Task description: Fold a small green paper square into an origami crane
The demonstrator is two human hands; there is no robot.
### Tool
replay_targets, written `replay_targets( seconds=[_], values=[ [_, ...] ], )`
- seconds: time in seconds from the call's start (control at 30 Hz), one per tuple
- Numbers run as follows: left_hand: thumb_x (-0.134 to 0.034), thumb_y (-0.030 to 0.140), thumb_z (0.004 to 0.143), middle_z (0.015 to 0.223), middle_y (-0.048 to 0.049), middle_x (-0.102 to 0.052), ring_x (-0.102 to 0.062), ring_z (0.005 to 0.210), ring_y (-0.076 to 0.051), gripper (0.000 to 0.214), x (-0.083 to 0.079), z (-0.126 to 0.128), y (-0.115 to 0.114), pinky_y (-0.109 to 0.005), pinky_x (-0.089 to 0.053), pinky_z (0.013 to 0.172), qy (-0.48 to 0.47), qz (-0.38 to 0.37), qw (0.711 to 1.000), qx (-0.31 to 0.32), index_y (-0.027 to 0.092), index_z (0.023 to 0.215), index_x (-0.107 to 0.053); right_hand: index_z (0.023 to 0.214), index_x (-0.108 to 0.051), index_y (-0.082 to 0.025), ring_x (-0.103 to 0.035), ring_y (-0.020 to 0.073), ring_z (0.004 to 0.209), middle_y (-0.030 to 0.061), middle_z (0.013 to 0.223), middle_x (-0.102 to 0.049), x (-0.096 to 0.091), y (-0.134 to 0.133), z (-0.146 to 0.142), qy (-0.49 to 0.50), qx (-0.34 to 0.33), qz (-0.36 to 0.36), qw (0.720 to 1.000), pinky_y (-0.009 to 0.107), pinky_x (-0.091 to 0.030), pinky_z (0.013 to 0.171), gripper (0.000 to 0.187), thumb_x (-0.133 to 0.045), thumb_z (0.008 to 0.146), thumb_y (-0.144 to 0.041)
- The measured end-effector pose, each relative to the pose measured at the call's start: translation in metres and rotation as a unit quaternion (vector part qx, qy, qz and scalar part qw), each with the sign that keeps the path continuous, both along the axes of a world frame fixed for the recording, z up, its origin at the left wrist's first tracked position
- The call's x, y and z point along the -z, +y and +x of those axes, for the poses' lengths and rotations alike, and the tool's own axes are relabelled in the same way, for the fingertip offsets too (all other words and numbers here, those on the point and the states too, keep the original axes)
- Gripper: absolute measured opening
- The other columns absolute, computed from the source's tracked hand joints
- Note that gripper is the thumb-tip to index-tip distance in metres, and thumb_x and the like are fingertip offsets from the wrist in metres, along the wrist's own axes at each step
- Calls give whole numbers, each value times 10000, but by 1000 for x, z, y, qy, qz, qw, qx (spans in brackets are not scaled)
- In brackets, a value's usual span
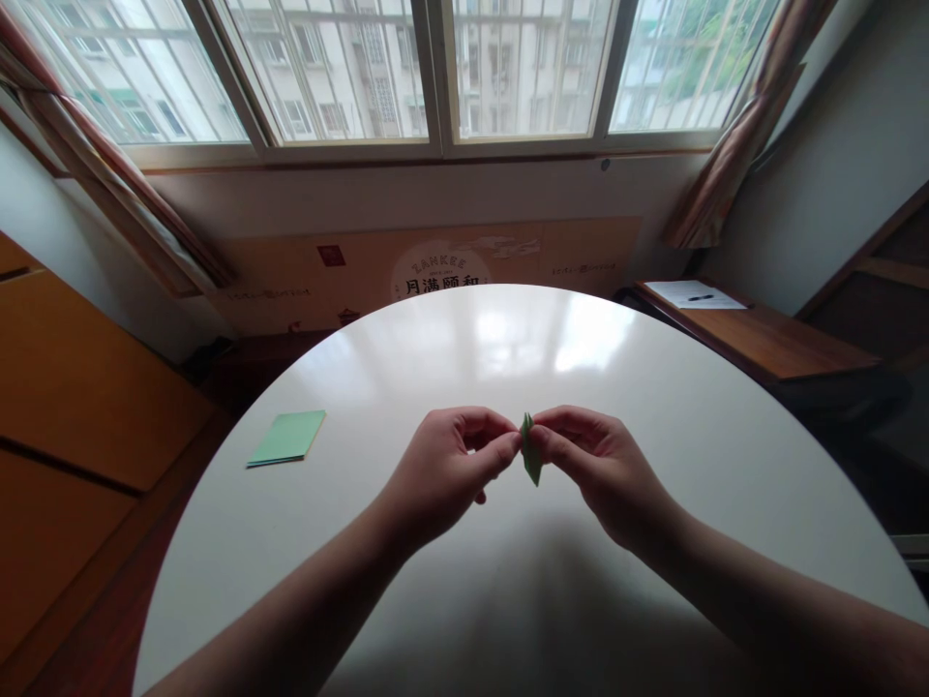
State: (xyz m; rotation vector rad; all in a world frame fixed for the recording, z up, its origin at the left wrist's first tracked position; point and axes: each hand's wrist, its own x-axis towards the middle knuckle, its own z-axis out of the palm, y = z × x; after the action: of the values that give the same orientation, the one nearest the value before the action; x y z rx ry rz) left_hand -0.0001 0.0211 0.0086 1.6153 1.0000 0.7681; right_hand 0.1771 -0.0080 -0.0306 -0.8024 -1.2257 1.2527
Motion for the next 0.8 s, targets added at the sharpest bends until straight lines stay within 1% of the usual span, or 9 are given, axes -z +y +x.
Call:
replay_targets(
  seconds=[0.1,0.23,0.4,0.5,0.63,0.7,0.8],
  values=[
    [-667,239,828,576,22,-568,-502,514,-90,129,1,0,1,-150,-439,383,-21,-38,999,2,130,791,-725,948,-794,-226,-685,162,747,32,794,-752,0,0,0,5,-13,2,1000,264,-553,676,121,-789,830,-252],
    [-672,237,820,536,31,-539,-467,480,-78,136,1,0,1,-146,-419,380,-38,-77,996,8,134,743,-718,896,-793,-215,-688,160,730,30,782,-753,0,0,2,-2,-14,6,1000,268,-565,689,91,-807,806,-218],
    [-688,255,812,550,25,-543,-466,495,-80,147,0,-2,2,-144,-419,386,-48,-96,994,9,135,734,-721,895,-799,-213,-692,165,733,28,778,-755,-4,-1,2,-16,-4,6,1000,256,-564,679,133,-835,768,-194],
    [-685,292,823,602,5,-580,-509,549,-103,171,-1,-2,1,-154,-432,388,-34,-76,996,13,136,775,-735,903,-801,-211,-697,178,744,32,771,-752,-7,-2,1,-9,14,-1,1000,266,-561,674,148,-842,761,-208],
    [-710,333,822,699,-25,-663,-549,584,-122,205,-2,-2,0,-180,-457,416,27,3,999,22,141,878,-756,891,-798,-207,-684,173,714,27,742,-740,-5,-1,0,3,29,-16,999,269,-548,658,151,-850,750,-219],
    [-697,335,833,695,-24,-663,-546,572,-119,206,-1,-2,0,-186,-455,423,39,24,999,19,138,861,-752,885,-795,-203,-676,169,710,27,742,-737,-2,-1,-1,6,32,-21,999,270,-541,661,147,-849,750,-223],
    [-663,325,853,680,-15,-648,-533,553,-112,202,0,-1,0,-190,-447,426,40,28,999,19,136,831,-732,871,-787,-195,-664,164,711,31,750,-734,1,-1,-1,10,29,-30,999,275,-532,669,126,-837,765,-242]
  ],
)
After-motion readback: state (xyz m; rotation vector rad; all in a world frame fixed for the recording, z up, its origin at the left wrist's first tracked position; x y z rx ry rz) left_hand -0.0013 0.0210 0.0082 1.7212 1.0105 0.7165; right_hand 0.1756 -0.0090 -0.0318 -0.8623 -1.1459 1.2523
